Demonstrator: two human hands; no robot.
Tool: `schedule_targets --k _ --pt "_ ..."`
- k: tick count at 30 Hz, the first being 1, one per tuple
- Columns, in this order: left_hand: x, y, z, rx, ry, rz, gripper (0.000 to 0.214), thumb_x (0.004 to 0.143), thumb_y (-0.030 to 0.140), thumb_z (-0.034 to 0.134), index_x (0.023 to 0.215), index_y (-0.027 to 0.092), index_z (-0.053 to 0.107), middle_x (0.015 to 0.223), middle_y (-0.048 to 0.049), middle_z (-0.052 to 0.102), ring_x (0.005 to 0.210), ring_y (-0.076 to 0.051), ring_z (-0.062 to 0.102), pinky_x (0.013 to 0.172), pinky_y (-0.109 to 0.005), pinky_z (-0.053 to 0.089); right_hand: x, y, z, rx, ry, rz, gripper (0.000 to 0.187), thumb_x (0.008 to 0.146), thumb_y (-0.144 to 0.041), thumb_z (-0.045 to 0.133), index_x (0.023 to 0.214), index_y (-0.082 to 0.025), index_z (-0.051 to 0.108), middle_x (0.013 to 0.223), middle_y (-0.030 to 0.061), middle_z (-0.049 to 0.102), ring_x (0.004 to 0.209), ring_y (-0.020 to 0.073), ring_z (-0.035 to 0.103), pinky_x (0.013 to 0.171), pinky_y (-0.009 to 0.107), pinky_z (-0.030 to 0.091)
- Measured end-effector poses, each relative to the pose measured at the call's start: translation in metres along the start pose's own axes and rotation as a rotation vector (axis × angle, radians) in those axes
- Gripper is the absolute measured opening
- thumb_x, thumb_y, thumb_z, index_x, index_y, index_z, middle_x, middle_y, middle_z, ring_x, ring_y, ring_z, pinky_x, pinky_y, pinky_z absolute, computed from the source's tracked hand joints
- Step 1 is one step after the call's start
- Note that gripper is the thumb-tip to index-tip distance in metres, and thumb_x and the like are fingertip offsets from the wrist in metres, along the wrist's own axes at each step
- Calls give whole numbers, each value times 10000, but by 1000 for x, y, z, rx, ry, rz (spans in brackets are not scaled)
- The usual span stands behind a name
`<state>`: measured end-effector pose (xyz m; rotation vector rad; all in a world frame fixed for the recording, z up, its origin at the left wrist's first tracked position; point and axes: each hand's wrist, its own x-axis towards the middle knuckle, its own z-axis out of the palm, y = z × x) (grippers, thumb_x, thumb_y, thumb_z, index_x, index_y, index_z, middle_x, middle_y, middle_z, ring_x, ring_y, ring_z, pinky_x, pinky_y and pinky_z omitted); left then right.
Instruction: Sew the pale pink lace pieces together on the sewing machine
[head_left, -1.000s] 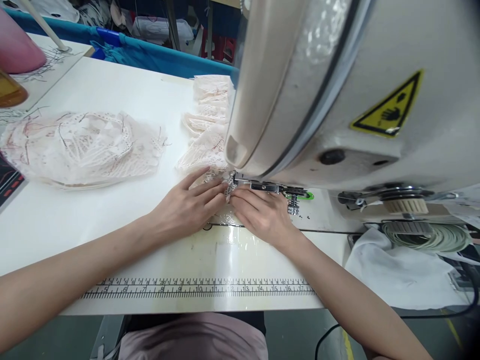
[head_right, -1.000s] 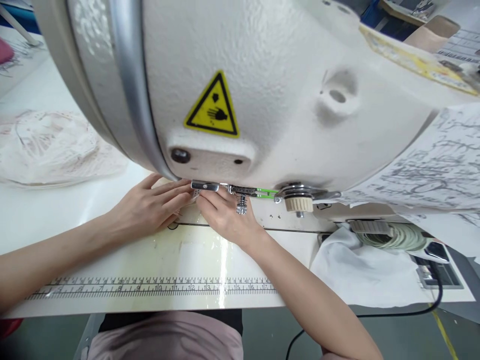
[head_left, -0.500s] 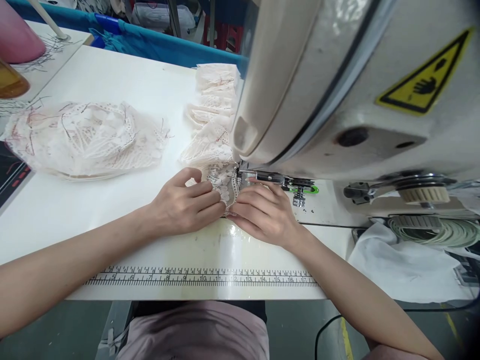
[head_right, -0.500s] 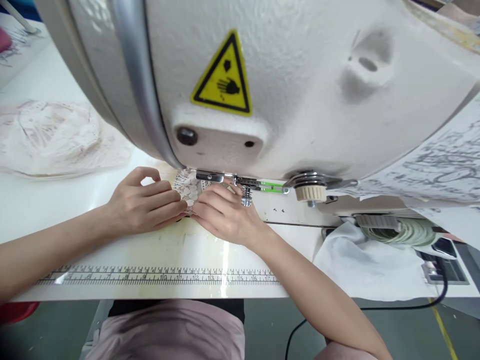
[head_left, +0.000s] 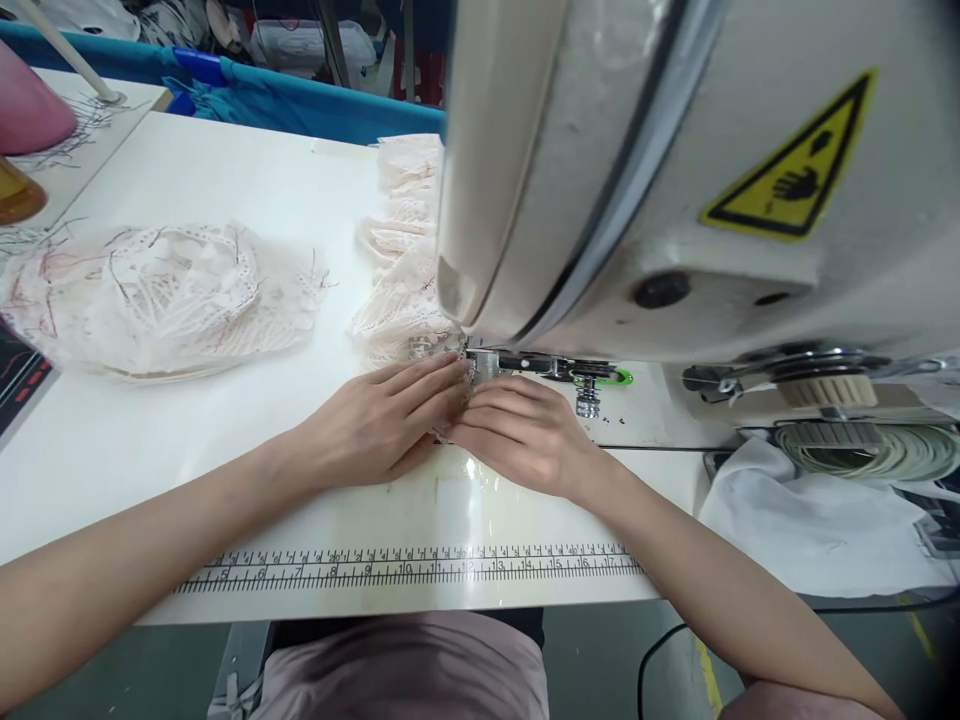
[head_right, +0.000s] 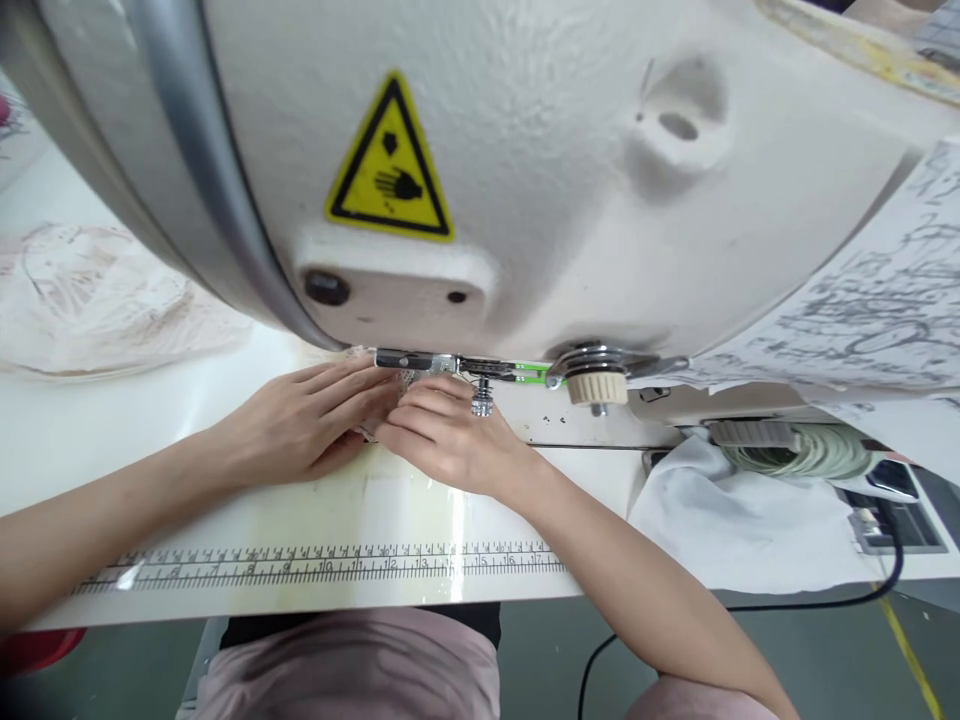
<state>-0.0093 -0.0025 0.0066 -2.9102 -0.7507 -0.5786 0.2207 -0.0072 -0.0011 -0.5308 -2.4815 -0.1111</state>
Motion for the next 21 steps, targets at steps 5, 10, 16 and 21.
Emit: schedule_targets --k 5,10,16,21 --pt "-2 -3 3 -4 -73 -34 496 952 305 465 1386 67 497 1381 -141 578 1304 -289 526 1107 -422 432 8 -3 -1 -7 55 -6 63 860 -122 662 900 -169 673 872 -22 745 868 125 669 810 285 548" --pt "-1 -8 2 0 -68 -12 450 947 295 477 1338 87 557 1382 -127 577 1286 -289 544 1111 -437 427 9 -5 -1 -30 44 -20 69 856 -113 661 906 -157 679 855 -18 747 826 130 678 757 272 557" --pt "1 -10 2 6 -65 1 442 951 311 481 1325 91 568 1372 -129 586 1266 -283 563 1100 -442 436 7 -8 2 -59 51 8 70 863 -112 650 898 -166 676 830 -31 744 817 121 677 787 264 559" --pt "2 -9 2 22 -60 -10 442 948 316 479 1324 102 569 1366 -128 592 1260 -280 568 1091 -439 443 6 -9 2 -83 47 23 70 887 -130 624 878 -185 667 813 -41 737 833 111 675 813 262 551"
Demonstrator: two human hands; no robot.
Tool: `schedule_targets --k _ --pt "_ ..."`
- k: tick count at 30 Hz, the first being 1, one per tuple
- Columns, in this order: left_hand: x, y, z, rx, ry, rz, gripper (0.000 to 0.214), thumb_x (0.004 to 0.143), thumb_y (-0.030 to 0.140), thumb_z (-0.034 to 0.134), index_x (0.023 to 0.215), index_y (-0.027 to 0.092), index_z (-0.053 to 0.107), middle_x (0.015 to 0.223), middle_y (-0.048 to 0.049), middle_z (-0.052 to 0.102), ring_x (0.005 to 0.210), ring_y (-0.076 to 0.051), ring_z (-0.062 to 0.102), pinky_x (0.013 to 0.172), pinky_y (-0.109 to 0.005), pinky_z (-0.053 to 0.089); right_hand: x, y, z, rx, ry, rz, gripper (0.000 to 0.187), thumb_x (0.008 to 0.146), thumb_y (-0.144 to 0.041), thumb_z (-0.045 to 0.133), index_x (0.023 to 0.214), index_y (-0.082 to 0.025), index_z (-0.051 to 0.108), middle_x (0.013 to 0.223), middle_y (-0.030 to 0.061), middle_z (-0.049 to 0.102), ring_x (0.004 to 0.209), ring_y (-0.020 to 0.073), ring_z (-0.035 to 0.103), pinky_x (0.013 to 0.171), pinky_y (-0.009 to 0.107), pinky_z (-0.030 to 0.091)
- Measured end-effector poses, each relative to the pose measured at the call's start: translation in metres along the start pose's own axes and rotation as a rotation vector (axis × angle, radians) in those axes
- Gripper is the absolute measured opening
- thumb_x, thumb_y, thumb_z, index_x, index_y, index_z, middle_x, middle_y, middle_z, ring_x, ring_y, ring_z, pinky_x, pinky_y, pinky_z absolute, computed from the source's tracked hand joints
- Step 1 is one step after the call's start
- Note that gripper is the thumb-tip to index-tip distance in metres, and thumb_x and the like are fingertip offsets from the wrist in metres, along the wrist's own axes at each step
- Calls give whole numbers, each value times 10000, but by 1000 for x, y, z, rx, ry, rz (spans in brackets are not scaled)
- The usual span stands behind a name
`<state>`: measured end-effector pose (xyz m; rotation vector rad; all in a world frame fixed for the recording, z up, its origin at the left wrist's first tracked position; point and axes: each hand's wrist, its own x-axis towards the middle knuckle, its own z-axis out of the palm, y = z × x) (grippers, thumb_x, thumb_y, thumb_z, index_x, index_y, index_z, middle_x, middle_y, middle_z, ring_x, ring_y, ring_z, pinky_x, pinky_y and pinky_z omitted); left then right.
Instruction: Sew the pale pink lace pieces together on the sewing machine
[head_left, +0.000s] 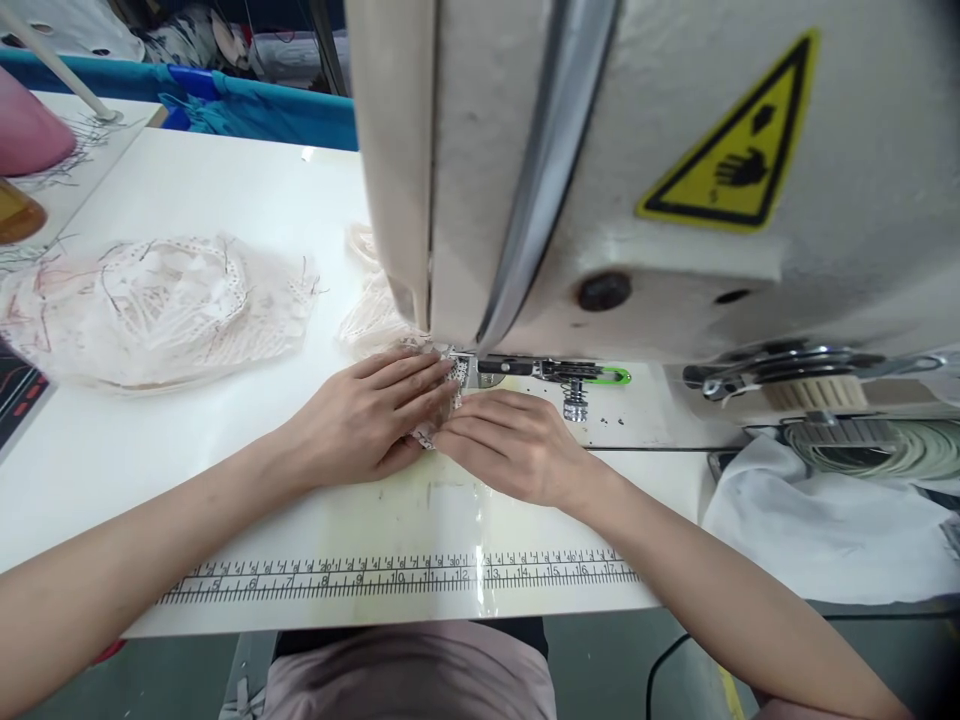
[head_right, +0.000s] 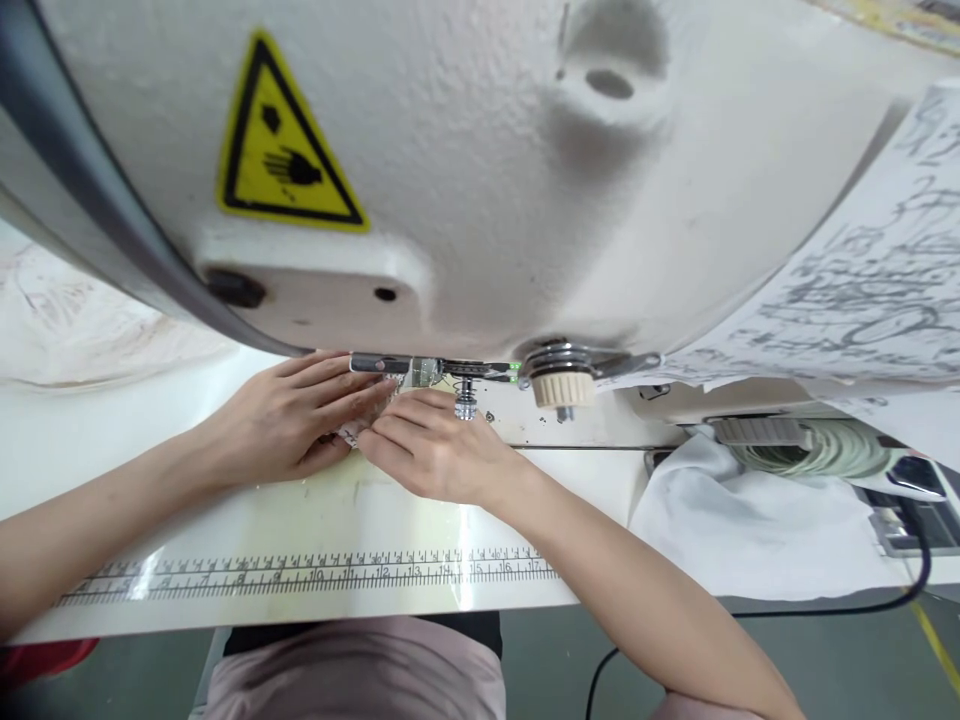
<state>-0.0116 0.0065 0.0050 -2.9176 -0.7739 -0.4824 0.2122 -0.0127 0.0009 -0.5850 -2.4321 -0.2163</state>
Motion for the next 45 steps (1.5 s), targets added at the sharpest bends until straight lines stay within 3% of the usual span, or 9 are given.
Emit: schedule_targets --k 13,24,39,45 --pt "2 2 1 28 10 -30 438 936 297 470 1315 111 587 1332 -129 619 1231 -289 590 1070 -446 459 -2 5 -2 -42 -15 5 91 899 -126 600 901 -187 667 831 -31 727 827 103 646 778 258 536" --pt "4 2 -1 64 -5 -31 451 916 306 498 1307 103 595 1312 -152 629 1224 -323 585 1043 -478 470 -11 9 -4 -82 -138 81 138 917 -128 553 943 -213 658 848 -12 693 866 115 578 827 271 495" --pt "3 3 -1 71 -67 -43 513 921 331 503 1402 149 507 1359 -163 589 1286 -340 529 1050 -514 448 -13 21 -7 51 -165 209 173 943 -167 529 1050 -228 650 888 7 694 860 120 639 800 280 552" --pt "2 4 -1 68 52 60 354 979 248 456 1287 144 593 1335 -102 619 1264 -253 569 1094 -449 453 -12 24 -11 50 -176 192 178 945 -158 517 1025 -226 660 951 16 708 908 126 645 796 285 564"
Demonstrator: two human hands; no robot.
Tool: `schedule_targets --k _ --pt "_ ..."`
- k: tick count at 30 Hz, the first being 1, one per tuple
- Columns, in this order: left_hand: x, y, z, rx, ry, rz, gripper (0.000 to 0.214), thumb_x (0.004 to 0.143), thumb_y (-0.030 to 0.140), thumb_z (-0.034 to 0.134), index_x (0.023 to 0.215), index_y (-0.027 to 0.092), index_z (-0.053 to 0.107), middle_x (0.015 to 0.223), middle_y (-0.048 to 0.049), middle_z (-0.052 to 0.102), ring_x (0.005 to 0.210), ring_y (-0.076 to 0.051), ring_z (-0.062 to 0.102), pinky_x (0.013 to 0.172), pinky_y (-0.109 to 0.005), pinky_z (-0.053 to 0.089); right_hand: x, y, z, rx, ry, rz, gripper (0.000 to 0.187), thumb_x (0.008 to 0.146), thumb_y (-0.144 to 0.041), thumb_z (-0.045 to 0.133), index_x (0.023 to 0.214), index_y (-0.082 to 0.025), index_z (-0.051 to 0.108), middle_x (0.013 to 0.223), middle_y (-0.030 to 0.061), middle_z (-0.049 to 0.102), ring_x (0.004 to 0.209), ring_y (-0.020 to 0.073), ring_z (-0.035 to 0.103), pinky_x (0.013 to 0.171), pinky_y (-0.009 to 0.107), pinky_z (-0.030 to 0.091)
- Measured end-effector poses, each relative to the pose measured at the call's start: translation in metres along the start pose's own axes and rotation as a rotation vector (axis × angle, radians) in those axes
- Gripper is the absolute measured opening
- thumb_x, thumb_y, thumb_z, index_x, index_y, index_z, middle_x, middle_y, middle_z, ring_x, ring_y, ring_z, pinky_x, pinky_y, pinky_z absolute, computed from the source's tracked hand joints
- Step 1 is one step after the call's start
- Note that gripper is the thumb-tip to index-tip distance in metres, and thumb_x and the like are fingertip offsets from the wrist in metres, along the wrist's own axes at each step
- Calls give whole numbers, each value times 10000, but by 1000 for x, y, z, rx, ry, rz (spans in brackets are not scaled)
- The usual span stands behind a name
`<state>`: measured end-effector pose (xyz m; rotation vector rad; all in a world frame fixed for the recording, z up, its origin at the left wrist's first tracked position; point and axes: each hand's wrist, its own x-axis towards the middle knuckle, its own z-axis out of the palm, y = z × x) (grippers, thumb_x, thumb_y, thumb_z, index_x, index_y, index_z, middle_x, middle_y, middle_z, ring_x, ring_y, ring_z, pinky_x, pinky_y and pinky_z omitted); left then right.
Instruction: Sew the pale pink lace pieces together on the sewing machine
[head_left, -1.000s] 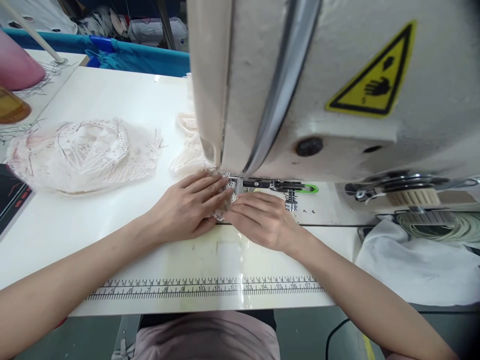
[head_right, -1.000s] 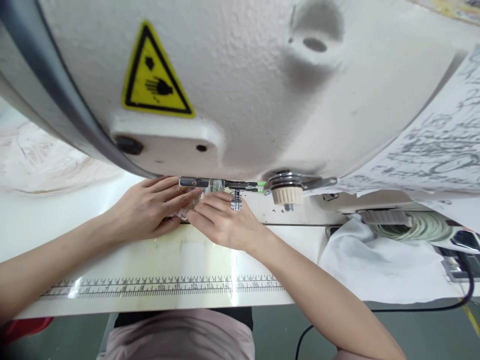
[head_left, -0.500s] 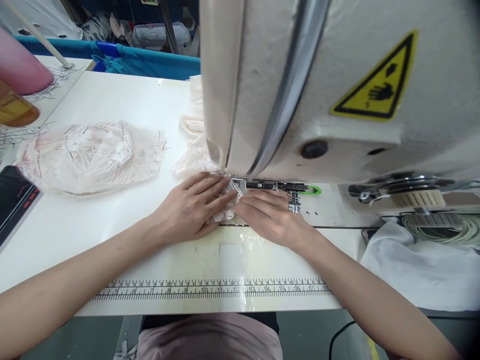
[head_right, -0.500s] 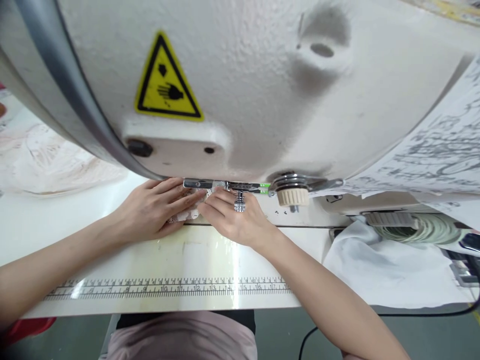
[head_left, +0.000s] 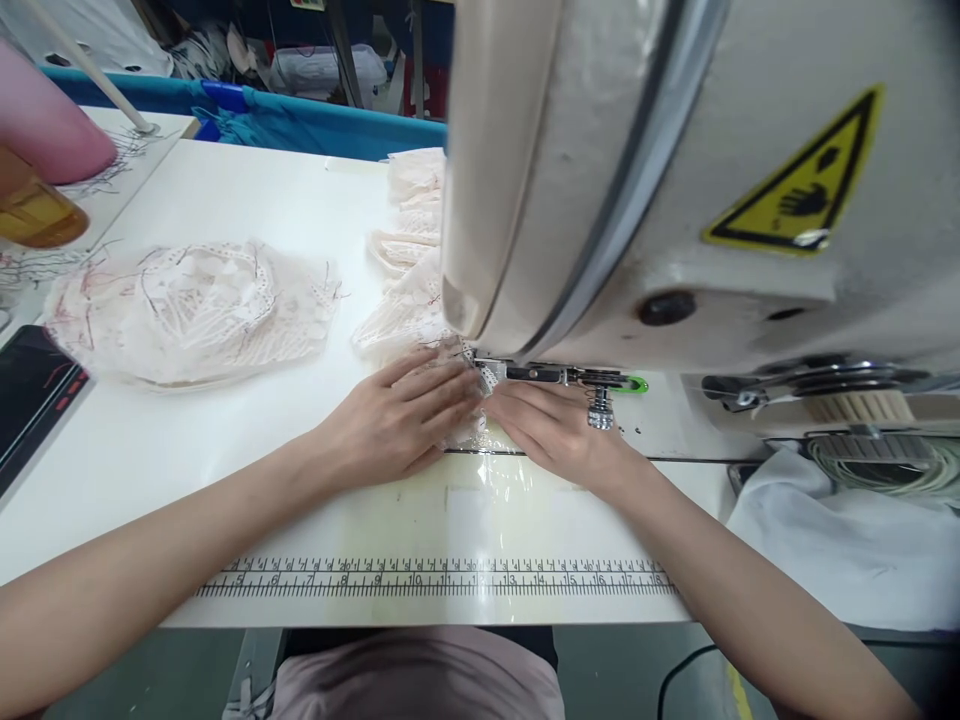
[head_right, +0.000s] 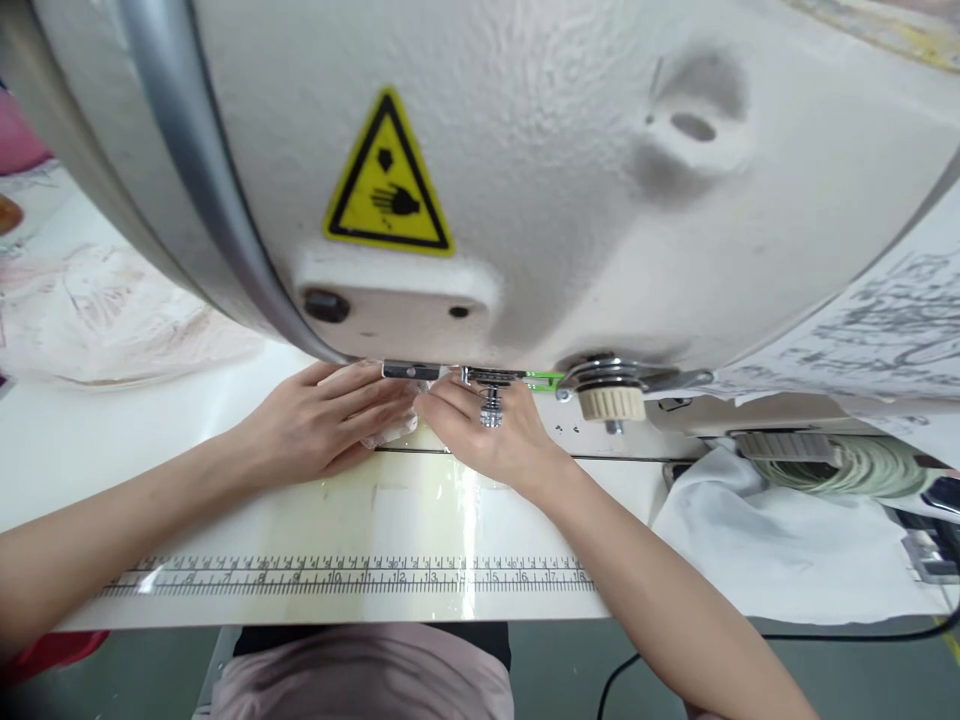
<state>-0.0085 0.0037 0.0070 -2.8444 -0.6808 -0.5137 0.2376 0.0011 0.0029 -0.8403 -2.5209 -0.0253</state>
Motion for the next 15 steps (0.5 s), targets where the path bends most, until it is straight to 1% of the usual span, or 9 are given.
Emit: schedule_targets --k 2,4,7,10,15 --pt "0 1 0 12 49 68 300 975 182 463 1220 118 625 1290 -88 651 1200 -220 620 1072 -397 490 1 -1 0 11 -6 -37 177 944 -154 517 1000 -232 665 989 12 718 941 131 651 806 289 569" --pt "1 2 -1 27 80 89 255 963 148 479 1140 98 656 1235 -98 681 1139 -217 658 1030 -369 533 2 -3 1 11 1 -63 178 940 -143 523 980 -234 670 1015 3 728 971 133 659 821 292 571" --pt "3 3 -4 25 99 46 223 960 147 476 1024 115 687 1181 -102 706 1101 -215 679 1001 -358 561 4 -7 4 -23 58 -83 183 918 -95 540 971 -212 670 1038 -6 740 1006 130 670 838 289 566" --pt "5 2 -5 13 97 -1 232 961 145 464 972 109 693 1166 -114 711 1088 -220 685 992 -360 570 4 -12 8 -66 106 -90 196 885 -54 564 972 -195 668 1050 -17 743 1016 118 672 829 269 549" --pt "3 1 -2 -4 76 -75 249 970 162 453 1011 116 695 1174 -110 707 1083 -217 686 999 -359 562 3 -14 12 -102 55 -34 229 866 -42 572 994 -202 673 1102 -26 726 1019 122 660 826 273 510"
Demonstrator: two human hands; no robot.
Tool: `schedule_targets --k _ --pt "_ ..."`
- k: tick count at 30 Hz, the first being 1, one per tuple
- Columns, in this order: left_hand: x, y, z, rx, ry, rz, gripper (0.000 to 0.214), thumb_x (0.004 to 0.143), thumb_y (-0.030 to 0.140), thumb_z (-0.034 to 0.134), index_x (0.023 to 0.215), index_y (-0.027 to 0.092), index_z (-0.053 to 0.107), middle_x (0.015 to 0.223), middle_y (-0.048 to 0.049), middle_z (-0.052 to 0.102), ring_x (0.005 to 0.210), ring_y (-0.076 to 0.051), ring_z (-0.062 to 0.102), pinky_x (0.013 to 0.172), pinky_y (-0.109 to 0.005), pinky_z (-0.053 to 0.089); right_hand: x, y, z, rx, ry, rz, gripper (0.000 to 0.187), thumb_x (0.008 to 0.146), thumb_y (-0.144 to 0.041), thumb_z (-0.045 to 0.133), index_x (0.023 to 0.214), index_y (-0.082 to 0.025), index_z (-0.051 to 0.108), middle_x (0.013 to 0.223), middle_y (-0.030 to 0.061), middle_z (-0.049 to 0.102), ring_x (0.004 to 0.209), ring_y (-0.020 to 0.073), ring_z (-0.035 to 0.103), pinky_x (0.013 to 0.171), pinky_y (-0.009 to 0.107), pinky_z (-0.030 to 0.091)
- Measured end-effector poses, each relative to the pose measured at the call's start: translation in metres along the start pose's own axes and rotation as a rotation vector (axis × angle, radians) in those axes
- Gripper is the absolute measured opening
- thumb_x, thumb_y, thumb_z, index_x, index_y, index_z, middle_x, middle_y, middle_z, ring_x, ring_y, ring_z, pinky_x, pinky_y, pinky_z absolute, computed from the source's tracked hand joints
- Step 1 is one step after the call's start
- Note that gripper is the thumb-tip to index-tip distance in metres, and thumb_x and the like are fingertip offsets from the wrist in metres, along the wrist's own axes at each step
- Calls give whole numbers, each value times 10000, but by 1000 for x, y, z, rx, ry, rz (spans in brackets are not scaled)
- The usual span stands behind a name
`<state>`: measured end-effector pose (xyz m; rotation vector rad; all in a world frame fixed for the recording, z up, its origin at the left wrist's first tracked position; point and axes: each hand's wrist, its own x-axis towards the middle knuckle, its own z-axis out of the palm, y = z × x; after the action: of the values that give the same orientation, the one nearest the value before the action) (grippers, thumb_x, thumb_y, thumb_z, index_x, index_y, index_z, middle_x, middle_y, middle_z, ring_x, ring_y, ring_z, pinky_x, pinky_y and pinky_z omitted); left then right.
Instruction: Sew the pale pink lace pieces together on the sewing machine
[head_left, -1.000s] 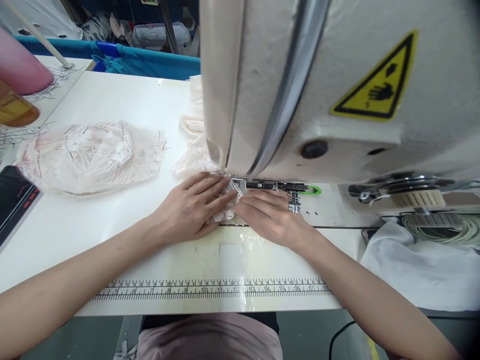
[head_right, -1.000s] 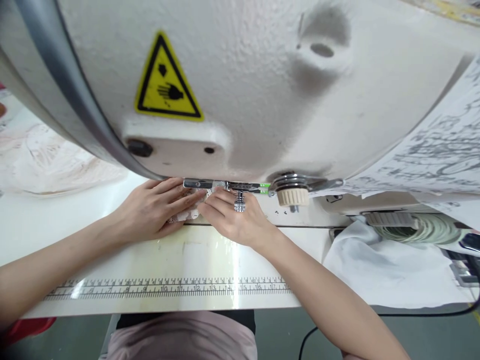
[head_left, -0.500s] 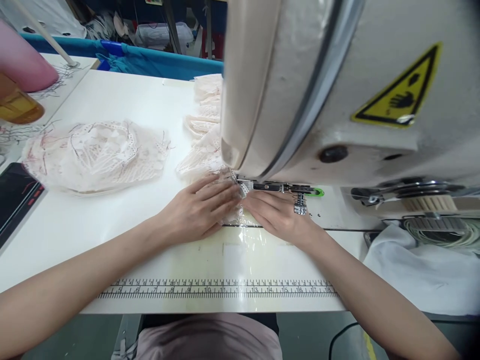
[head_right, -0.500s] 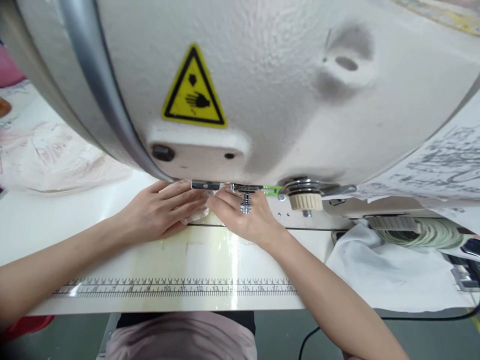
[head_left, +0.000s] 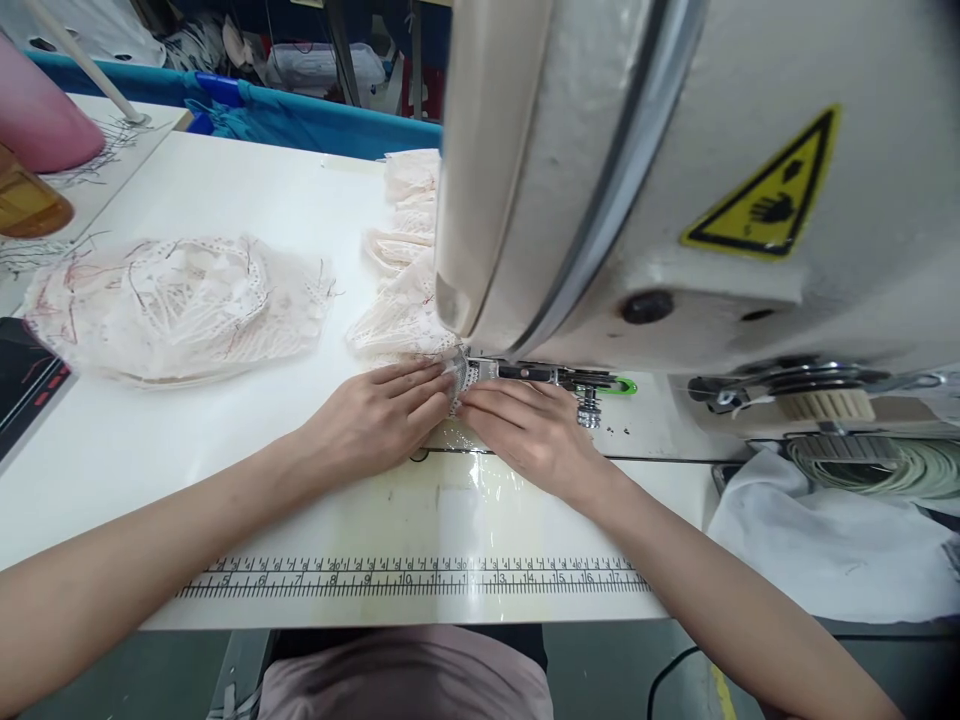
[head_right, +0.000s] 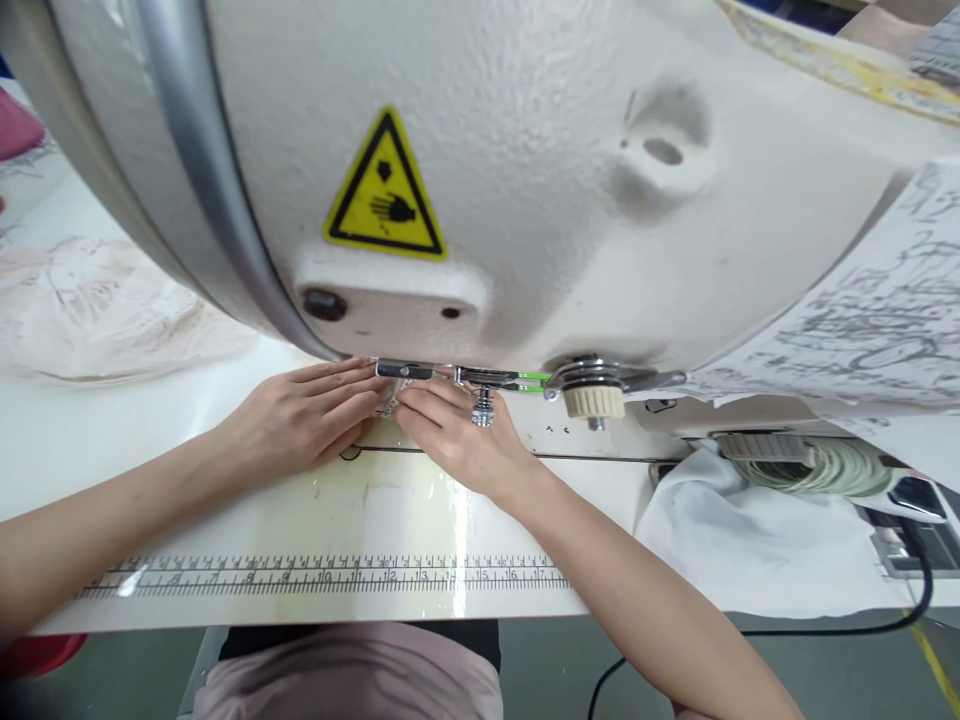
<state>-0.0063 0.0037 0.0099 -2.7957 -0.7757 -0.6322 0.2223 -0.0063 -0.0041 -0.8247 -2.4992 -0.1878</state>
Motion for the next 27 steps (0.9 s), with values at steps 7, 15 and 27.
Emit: schedule_targets --k 7,15,27 --pt "0 0 2 6 3 -35 273 971 153 433 1048 84 686 1150 -127 715 1068 -240 693 988 -385 565 2 1 1 3 24 61 195 879 -64 567 957 -208 674 1039 -47 728 893 90 648 695 236 475" --pt "-2 2 4 -4 -27 -62 325 971 193 438 1199 105 651 1215 -135 684 1132 -267 660 1003 -416 548 -7 2 2 -2 -13 103 187 951 -261 563 1081 -210 688 1162 18 701 900 114 661 798 284 489" --pt "-2 1 5 55 -21 -10 312 958 211 495 1211 114 651 1222 -134 681 1113 -276 670 971 -425 557 -9 7 1 -15 -26 157 212 944 -281 570 1094 -217 706 1106 59 716 848 151 658 728 301 495"
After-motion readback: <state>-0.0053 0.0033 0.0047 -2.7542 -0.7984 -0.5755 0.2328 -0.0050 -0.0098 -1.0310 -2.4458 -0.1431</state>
